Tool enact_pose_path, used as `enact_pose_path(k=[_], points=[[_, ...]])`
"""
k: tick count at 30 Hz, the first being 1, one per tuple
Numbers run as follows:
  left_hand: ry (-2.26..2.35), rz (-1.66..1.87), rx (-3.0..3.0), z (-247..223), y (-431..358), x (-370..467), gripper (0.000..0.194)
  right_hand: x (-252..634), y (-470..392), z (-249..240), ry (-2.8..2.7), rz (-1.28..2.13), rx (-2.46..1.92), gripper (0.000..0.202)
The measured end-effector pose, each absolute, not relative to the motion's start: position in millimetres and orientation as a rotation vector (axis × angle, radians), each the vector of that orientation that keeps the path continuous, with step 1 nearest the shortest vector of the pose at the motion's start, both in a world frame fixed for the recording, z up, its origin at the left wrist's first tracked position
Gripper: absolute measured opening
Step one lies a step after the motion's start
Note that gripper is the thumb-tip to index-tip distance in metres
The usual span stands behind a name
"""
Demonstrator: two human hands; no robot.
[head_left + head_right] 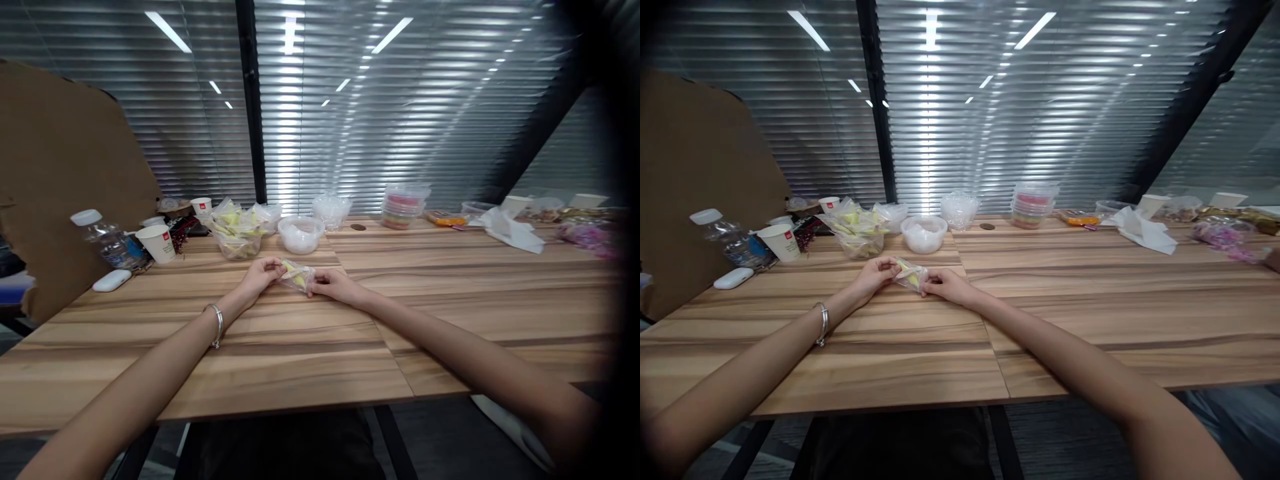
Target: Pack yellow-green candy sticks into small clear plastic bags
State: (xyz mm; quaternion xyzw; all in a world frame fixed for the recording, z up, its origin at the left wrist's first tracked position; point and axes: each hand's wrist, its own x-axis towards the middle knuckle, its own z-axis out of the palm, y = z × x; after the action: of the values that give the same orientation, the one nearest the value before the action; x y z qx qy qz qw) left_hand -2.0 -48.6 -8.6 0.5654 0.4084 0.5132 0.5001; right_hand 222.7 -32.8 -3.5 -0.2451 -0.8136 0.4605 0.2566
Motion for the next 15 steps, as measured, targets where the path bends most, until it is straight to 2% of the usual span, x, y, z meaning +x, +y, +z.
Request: enact_pose_path(k=[5,15], points=[[0.96,1.235,1.404,-8.3,-48.9,-1.9,0.03,220.3,-34.7,-5.4,-2.21,1.193,-0.705,0.021],[1.032,1.259,1.451,-5.9,-52.2,-0.4,0.026,220.8,-35.3,-3.0,-2.222,1.152,-0.694,0.027]])
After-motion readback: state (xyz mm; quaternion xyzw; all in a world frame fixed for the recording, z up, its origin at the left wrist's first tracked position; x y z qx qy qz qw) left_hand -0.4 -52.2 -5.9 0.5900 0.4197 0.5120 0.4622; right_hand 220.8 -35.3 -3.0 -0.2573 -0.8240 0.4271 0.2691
